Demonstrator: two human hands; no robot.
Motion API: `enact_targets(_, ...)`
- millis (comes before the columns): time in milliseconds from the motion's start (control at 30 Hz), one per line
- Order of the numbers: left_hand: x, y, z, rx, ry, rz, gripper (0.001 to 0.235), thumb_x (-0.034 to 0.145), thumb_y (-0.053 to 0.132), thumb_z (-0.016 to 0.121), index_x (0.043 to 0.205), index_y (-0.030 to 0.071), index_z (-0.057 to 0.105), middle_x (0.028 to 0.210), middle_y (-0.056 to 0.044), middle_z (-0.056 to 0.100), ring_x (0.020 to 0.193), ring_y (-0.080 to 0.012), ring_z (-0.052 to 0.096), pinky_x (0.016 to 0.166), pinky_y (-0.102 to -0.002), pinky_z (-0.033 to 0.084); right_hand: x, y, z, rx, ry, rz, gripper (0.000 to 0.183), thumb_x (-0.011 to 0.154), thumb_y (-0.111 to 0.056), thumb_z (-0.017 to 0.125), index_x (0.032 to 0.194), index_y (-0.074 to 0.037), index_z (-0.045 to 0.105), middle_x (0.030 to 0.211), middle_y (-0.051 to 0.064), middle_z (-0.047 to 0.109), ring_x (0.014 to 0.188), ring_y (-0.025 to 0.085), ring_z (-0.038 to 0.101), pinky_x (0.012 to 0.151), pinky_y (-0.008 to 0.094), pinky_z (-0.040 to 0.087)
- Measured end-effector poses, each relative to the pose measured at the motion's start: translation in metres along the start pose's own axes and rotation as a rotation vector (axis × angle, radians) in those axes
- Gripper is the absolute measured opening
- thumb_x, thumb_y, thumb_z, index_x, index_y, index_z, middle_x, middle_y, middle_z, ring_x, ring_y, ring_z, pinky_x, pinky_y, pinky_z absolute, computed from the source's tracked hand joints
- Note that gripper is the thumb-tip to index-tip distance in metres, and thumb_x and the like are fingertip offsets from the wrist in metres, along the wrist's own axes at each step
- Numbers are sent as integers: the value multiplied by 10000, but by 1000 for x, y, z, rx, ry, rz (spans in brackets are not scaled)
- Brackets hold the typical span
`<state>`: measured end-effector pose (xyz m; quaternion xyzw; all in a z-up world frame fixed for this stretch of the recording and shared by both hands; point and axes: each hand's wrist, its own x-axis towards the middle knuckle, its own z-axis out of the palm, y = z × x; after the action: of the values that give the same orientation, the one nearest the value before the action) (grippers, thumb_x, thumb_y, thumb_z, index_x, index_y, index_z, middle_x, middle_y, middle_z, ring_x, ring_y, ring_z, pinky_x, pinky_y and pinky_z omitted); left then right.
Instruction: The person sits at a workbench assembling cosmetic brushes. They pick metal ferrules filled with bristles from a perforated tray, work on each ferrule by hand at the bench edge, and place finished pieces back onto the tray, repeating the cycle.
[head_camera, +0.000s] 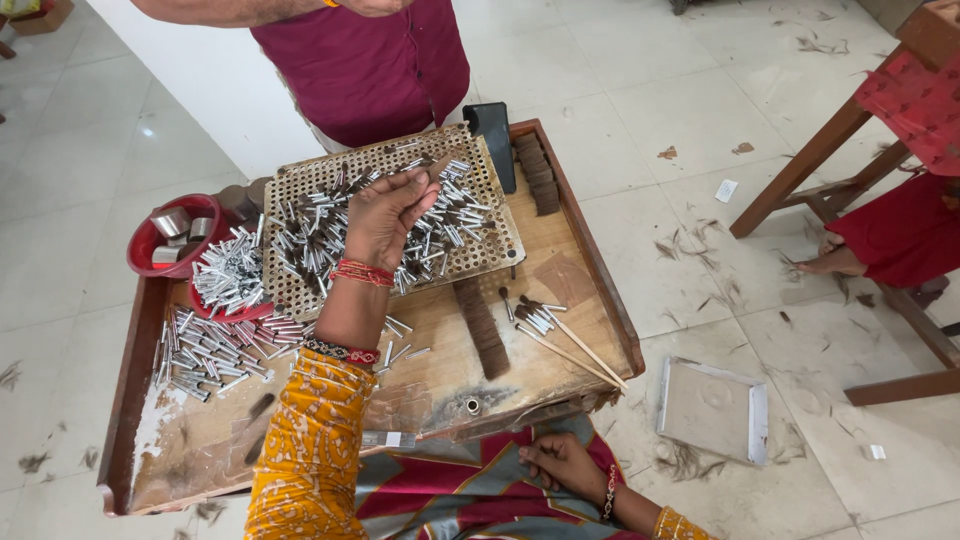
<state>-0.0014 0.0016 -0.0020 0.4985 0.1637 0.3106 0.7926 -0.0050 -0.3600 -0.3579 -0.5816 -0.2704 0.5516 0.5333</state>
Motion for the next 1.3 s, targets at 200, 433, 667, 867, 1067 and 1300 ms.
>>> enact_targets(200, -2, 2, 2, 13, 9, -3, 234, 915, -22, 726, 1130, -110, 704, 1047, -195, 766, 915, -221, 768, 855, -293, 654, 0, -1, 1, 2, 4, 7, 365, 982, -384, 668, 938, -32, 752, 710, 13, 713, 505, 45, 601, 439, 211, 435)
enact_targets(433, -1, 0, 0, 16, -3, 3, 232, 916, -23, 723, 1131, -107, 706, 1047, -189, 764, 923, -220, 771, 858, -290, 654, -2, -3, 2, -18, 13, 3, 373, 988, -377, 682, 885, -24, 742, 703, 8, 712, 500, 41, 591, 440, 213, 438)
enact_targets(667, -2, 0, 0, 7, -1, -3, 230, 911, -33, 718, 1130, -102, 704, 1046, -187, 764, 920, -227, 772, 861, -300, 656, -2, -5, 2, -8, 14, 12, 360, 987, -369, 684, 865, -33, 730, 697, 6, 709, 494, 41, 584, 438, 213, 436)
enact_targets(867, -2, 1, 0, 20, -1, -3, 233, 918, -24, 717, 1137, -104, 704, 1051, -189, 764, 923, -222, 770, 863, -296, 656, 0, -1, 2, -1, 17, 5, 354, 988, -361, 684, 879, -29, 740, 695, 10, 707, 492, 43, 579, 436, 213, 431)
enact_targets(1067, -2, 1, -2, 16, -4, -3, 238, 915, -32, 714, 1140, -108, 697, 1064, -193, 761, 924, -225, 771, 864, -297, 654, -1, -3, 3, -12, 16, 13, 340, 983, -360, 681, 896, -40, 754, 699, 9, 712, 493, 42, 584, 437, 212, 436)
enact_targets(1300, -3, 2, -2, 0, -7, -3, 250, 915, -46, 707, 1155, -115, 687, 1075, -198, 758, 931, -231, 768, 868, -300, 655, 2, 2, 1, -7, 15, 2, 366, 988, -368, 686, 854, -29, 725, 687, 7, 704, 489, 43, 580, 436, 216, 441)
